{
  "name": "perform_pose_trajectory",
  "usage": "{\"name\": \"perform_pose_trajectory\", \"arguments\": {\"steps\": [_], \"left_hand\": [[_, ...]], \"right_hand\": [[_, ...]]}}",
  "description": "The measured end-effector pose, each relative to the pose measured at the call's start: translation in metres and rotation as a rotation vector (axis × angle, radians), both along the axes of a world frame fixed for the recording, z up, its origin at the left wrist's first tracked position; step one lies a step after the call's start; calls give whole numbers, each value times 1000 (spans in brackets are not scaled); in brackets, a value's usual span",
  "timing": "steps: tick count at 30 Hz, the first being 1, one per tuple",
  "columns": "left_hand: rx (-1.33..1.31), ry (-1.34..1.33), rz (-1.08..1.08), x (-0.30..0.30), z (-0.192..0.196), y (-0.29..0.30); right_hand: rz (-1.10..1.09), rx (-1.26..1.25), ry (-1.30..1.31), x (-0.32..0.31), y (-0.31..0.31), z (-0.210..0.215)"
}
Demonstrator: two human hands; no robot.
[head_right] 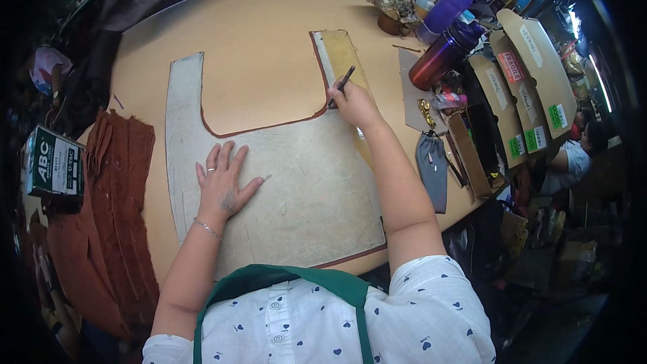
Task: The person places a pattern onto a piece of brown material, uses a pen to trace the outline of the pattern, then removes the pattern and checks the traced line.
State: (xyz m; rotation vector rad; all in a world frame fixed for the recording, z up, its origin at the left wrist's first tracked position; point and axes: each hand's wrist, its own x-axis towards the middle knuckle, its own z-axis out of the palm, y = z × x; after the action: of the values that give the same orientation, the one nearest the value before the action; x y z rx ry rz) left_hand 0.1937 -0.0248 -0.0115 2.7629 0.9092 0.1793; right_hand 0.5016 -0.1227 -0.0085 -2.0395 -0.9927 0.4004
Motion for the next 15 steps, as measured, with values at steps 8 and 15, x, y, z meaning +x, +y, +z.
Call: {"name": "perform_pose_trajectory", "arguments": {"steps": [8,15], "left_hand": [[18,-5,21,-5,-2,0],[23,-14,12,-5,-4,2]], "right_hand": [[40,38,-40,-78,31,9],[210,68,27,-140,96,1]]}}
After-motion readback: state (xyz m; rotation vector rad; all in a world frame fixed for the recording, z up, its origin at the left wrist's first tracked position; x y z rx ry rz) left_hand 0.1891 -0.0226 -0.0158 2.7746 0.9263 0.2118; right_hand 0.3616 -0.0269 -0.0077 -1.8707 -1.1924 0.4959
